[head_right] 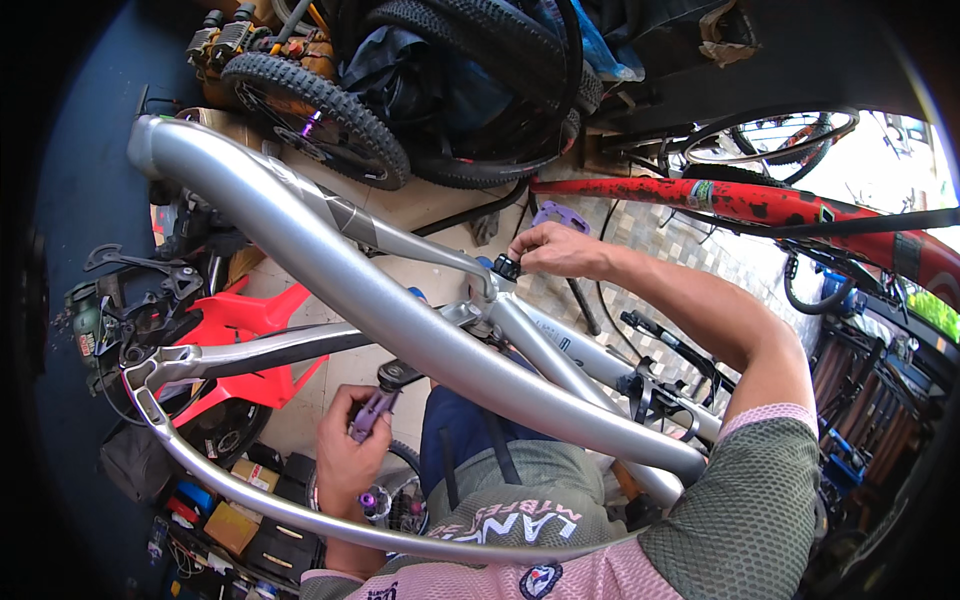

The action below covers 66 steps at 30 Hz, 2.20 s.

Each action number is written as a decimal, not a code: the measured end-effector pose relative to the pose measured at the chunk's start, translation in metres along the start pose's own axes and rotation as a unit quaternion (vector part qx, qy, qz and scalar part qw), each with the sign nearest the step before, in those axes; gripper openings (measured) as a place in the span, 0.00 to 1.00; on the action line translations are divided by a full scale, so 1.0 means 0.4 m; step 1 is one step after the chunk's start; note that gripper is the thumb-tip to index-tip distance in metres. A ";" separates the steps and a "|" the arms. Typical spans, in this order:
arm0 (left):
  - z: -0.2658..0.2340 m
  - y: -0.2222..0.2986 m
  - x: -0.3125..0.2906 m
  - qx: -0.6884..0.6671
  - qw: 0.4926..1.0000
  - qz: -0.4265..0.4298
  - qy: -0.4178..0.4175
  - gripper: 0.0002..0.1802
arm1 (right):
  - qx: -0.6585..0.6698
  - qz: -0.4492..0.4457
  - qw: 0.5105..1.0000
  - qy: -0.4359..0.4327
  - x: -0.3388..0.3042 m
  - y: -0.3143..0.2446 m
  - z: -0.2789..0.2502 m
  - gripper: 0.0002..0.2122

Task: The person works on a bicycle frame mounted on a repair stand, using a hammer to tap the frame and a hex key to tighten bolts on the crankset. The person also retrieves small parts from a tray and handles a cable or hose.

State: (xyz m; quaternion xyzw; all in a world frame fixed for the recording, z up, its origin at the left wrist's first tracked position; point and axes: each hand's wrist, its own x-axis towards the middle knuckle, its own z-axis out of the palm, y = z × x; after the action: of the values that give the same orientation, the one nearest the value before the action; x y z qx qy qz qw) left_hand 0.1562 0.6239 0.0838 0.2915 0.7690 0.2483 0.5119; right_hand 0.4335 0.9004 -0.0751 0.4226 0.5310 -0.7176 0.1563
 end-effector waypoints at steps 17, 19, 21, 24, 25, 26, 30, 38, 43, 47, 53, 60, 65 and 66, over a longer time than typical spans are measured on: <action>0.229 0.019 -0.135 -0.003 0.979 0.040 -0.202 0.21 | -0.024 -0.018 0.999 0.017 0.009 0.012 0.006 0.15; 0.264 0.006 -0.130 -0.011 0.971 0.029 -0.239 0.22 | -0.010 -0.016 1.000 0.013 0.006 0.006 0.008 0.14; 0.308 -0.018 -0.129 -0.011 0.968 0.043 -0.247 0.22 | -0.012 -0.015 1.000 0.012 0.003 -0.002 0.008 0.14; 0.376 -0.053 -0.112 -0.033 0.955 0.016 -0.294 0.22 | -0.038 -0.010 0.999 0.016 -0.004 -0.018 0.009 0.14; 0.398 -0.064 -0.107 -0.039 0.953 0.017 -0.299 0.22 | -0.047 -0.010 0.999 0.016 -0.007 -0.024 0.009 0.14; 0.414 -0.068 -0.100 -0.044 0.953 0.028 -0.299 0.21 | -0.055 -0.009 0.998 0.018 -0.008 -0.026 0.008 0.14; 0.564 -0.202 -0.070 -0.030 0.965 0.088 -0.245 0.19 | -0.062 -0.019 0.998 0.016 0.000 -0.019 0.006 0.15; 0.683 -0.343 0.049 0.102 0.970 0.196 -0.105 0.20 | -0.079 -0.025 0.996 0.033 0.019 0.024 0.001 0.18; 0.689 -0.404 0.127 0.218 0.953 0.200 -0.058 0.22 | -0.087 -0.035 0.995 0.034 0.027 0.027 0.004 0.17; 0.710 -0.478 0.174 0.234 0.952 0.196 -0.025 0.21 | -0.099 -0.022 0.994 0.031 0.019 0.018 0.002 0.17; 0.663 -0.406 0.151 0.237 0.940 0.243 -0.037 0.19 | -0.079 -0.049 0.995 0.024 0.018 0.048 -0.011 0.17; 0.629 -0.315 -0.006 -0.017 0.954 0.135 -0.268 0.25 | 0.037 -0.155 0.978 0.131 -0.020 0.011 -0.022 0.12; 0.432 -0.138 -0.059 -0.106 0.929 0.053 -0.349 0.23 | 0.022 -0.164 0.981 0.106 -0.015 0.009 0.014 0.13; 0.393 -0.111 -0.064 -0.098 0.929 0.046 -0.355 0.22 | 0.007 -0.165 0.980 0.109 -0.020 0.001 0.019 0.14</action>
State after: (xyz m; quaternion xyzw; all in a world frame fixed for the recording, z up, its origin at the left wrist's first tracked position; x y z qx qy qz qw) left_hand 0.3019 0.5875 0.0147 0.3438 0.4947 0.2256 0.7657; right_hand 0.4350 0.8917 -0.0686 0.4061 0.6021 -0.6870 -0.0256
